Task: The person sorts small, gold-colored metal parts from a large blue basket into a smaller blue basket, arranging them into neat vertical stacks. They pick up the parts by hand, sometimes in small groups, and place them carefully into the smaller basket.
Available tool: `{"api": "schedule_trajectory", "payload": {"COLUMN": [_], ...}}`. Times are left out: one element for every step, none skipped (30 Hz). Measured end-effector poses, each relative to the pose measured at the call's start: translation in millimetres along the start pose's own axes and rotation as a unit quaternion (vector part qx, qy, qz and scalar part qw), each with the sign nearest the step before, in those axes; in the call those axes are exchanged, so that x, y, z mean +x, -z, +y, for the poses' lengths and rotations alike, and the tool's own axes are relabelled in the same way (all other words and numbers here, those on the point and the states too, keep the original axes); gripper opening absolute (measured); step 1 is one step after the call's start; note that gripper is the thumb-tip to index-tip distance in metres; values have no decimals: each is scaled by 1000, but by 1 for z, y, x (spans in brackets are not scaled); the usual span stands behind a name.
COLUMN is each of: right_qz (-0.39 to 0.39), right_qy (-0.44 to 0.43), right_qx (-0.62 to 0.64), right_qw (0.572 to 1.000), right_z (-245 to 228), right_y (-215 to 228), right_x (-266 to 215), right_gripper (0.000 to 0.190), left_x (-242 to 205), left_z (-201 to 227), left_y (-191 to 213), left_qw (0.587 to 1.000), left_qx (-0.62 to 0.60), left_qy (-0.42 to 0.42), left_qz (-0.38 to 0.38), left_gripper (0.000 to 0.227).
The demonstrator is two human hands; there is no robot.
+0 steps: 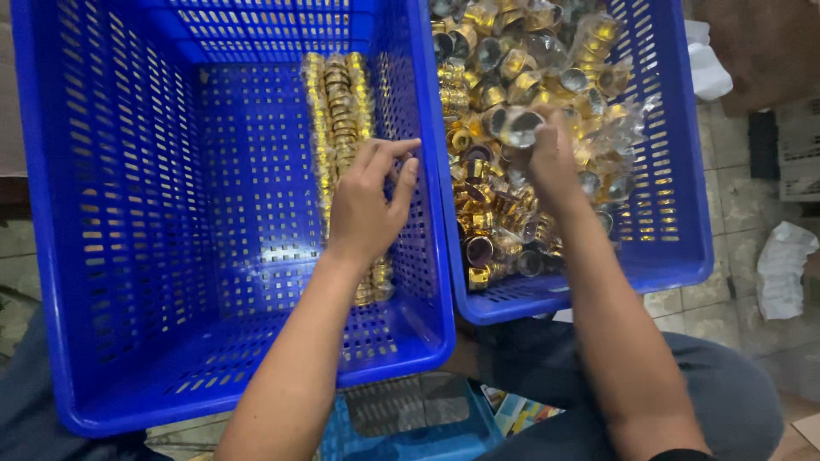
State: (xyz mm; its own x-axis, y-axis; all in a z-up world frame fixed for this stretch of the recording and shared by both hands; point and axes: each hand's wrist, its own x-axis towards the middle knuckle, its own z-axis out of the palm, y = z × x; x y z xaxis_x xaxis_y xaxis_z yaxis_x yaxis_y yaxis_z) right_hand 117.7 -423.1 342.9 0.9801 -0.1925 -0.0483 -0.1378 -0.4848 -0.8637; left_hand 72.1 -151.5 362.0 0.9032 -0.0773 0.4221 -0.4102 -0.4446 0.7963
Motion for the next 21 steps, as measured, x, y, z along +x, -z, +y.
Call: {"api": "schedule_trajectory", "payload": {"right_qz": [-44,-45,-101,-154,-153,-203,-250,-249,-248,-245,-246,-249,-253,-254,-218,-180,-180,-71,39,38,-23], "right_qy": [23,24,97,171,171,164,155,157,220,276,277,261,245,245,168,90,91,80,68,72,67], "right_qx": [65,67,71,75,76,183,287,286,154,20,21,9,-4,-3,-50,-96,-95,-79,-62,-58,-125], "right_qw": [997,996,988,970,970,948,912,912,931,929,929,933,936,936,960,975,975,991,995,995,990], "right_z": [-17,-31,-45,-59,-66,-74,-81,-102,-123,-144,-144,-143,-143,-132,-121,-109,-88,-68,-47,-4,40], "right_y": [-8,-16,-23,-30,-47,-62,-77,-72,-68,-66,-64,-62,-60,-57,-54,-51,-47,-41,-35,-28,-21], "right_x": [-7,-12,-18,-23,-29,-35,-41,-48,-55,-64,-60,-56,-52,-37,-21,-4,3,10,18,34,50], "right_gripper": [38,38,41,44,44,47,53,53,53,54,54,55,56,56,56,76,76,44,47,47,38], "left_x": [0,-1,-1,0,-1,-1,-1,-2,-4,-7,-7,-7,-6,-3,1,5,3,1,0,2,3], "left_z": [0,0,1,1,2,3,4,0,-5,-9,-8,-6,-4,4,12,20,10,0,-9,-8,-7], "left_y": [0,-1,-2,-4,-4,-5,-6,-7,-8,-7,-7,-6,-6,-2,2,6,3,0,-3,-1,0], "left_qw": [1000,1000,999,998,998,997,997,996,995,992,992,993,994,994,992,988,988,983,978,978,979], "left_qx": [-19,-17,-40,-65,-64,-60,-55,-56,-72,-86,-86,-89,-92,-91,-91,-90,-89,-110,-132,-127,-119], "left_qy": [15,15,0,-17,-18,-39,-61,-63,-68,-70,-69,-42,-14,-13,42,95,94,112,130,127,129], "left_qz": [-1,-1,2,4,3,2,1,2,28,54,55,58,61,61,73,85,86,93,100,103,105], "left_gripper": [23,23,37,54,54,63,73,73,75,78,78,68,59,59,49,38,38,39,42,42,44]}}
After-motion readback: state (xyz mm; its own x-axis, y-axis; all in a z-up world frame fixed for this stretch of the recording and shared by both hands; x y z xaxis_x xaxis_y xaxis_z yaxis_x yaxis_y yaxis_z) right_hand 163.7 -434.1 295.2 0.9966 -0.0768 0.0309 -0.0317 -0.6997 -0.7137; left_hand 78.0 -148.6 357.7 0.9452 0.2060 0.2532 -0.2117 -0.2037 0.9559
